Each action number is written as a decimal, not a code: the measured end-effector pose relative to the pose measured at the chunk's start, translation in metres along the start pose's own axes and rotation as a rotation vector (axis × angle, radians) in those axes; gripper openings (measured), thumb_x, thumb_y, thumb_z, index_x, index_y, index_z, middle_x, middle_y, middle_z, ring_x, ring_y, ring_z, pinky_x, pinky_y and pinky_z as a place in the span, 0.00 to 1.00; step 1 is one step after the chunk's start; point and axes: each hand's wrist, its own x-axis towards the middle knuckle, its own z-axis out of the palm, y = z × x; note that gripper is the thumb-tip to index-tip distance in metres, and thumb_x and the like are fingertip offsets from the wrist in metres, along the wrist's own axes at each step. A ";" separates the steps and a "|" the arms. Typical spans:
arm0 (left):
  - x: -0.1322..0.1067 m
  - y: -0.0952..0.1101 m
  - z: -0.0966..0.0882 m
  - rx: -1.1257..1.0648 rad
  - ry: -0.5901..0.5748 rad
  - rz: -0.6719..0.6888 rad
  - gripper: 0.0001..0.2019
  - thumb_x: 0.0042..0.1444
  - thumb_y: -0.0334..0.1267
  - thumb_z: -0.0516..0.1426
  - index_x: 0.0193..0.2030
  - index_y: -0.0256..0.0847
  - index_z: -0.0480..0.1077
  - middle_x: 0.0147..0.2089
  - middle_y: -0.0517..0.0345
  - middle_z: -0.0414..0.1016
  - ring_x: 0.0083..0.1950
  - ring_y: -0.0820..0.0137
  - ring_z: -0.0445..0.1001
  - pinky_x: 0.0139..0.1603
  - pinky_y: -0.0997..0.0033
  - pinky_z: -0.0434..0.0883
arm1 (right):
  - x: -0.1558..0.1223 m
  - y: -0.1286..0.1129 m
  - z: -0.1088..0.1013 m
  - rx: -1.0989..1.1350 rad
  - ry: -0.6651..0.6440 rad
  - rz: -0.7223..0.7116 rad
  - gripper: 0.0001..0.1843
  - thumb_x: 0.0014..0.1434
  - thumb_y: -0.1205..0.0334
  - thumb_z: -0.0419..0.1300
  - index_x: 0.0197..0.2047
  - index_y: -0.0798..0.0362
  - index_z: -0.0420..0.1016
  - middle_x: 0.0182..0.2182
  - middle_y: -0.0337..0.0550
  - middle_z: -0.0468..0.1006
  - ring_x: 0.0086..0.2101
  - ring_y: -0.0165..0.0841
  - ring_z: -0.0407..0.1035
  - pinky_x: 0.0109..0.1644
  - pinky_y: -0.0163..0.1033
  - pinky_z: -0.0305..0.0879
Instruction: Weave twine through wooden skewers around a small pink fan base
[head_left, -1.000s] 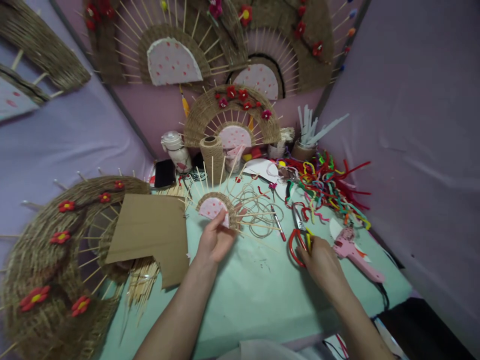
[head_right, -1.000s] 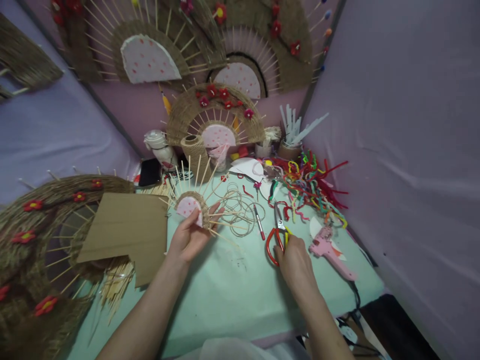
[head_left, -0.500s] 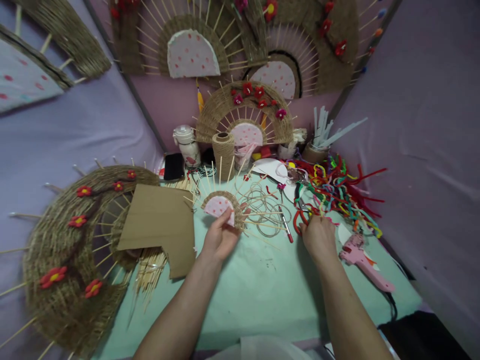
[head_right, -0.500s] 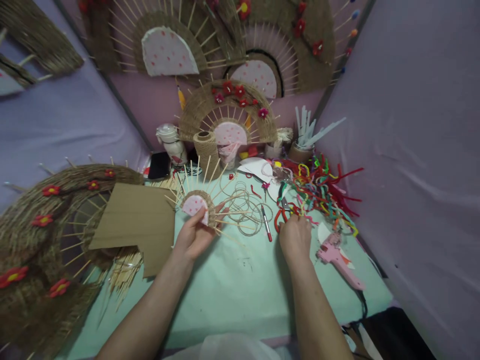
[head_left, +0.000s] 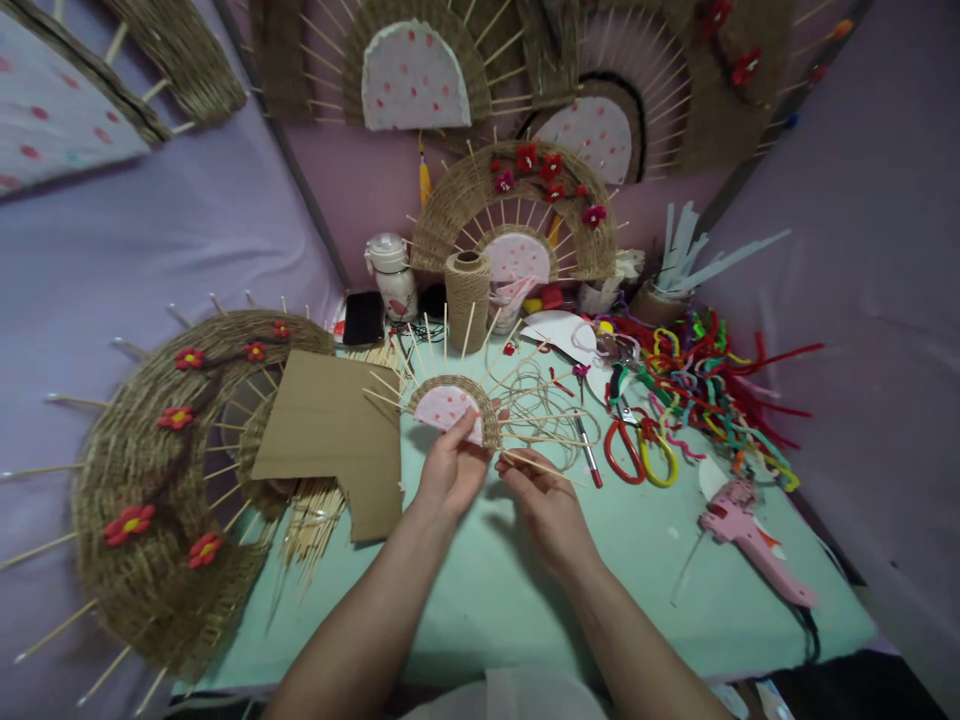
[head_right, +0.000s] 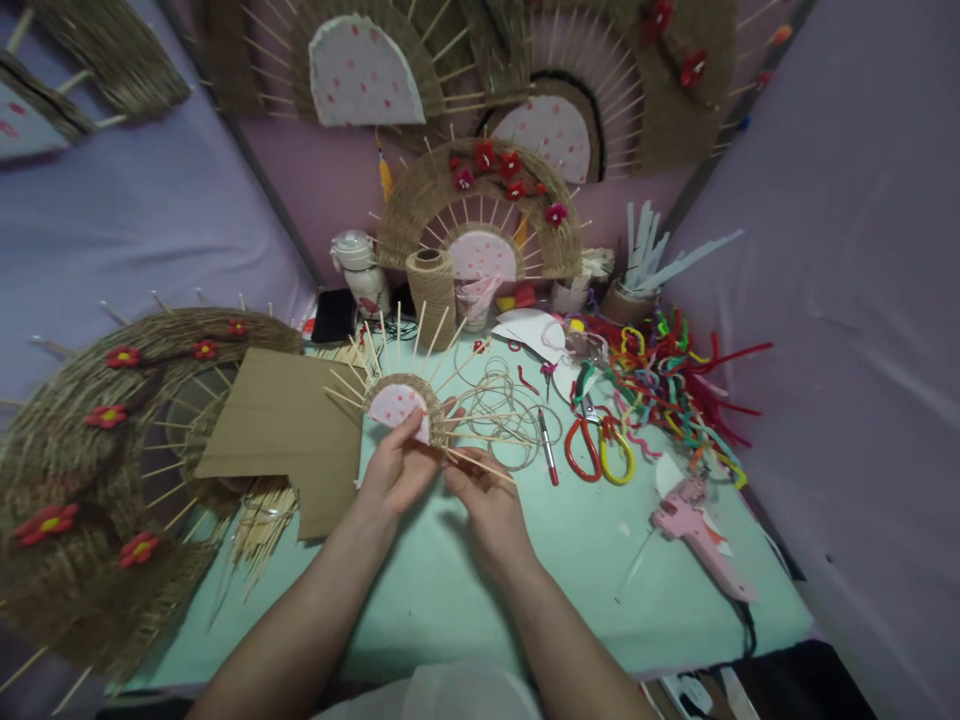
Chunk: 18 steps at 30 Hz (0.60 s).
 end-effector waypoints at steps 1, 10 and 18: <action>0.000 0.000 -0.001 -0.004 -0.008 0.005 0.07 0.54 0.31 0.56 0.40 0.34 0.72 0.42 0.47 0.77 0.48 0.62 0.75 0.53 0.62 0.70 | 0.000 0.001 0.002 0.007 0.028 0.004 0.13 0.47 0.57 0.68 0.37 0.49 0.77 0.34 0.39 0.77 0.38 0.32 0.69 0.47 0.39 0.62; 0.004 -0.007 -0.007 0.008 -0.047 0.022 0.17 0.52 0.31 0.60 0.49 0.35 0.70 0.44 0.48 0.77 0.47 0.62 0.75 0.52 0.61 0.69 | 0.009 0.010 0.009 0.024 0.059 -0.030 0.10 0.49 0.56 0.66 0.31 0.53 0.76 0.29 0.38 0.73 0.32 0.31 0.65 0.39 0.37 0.61; 0.003 -0.010 -0.011 0.024 0.057 -0.090 0.07 0.54 0.33 0.59 0.40 0.37 0.70 0.34 0.55 0.76 0.35 0.70 0.74 0.42 0.63 0.72 | 0.016 0.009 -0.005 -0.116 0.116 -0.052 0.08 0.49 0.58 0.65 0.31 0.53 0.76 0.29 0.38 0.75 0.33 0.32 0.66 0.40 0.38 0.60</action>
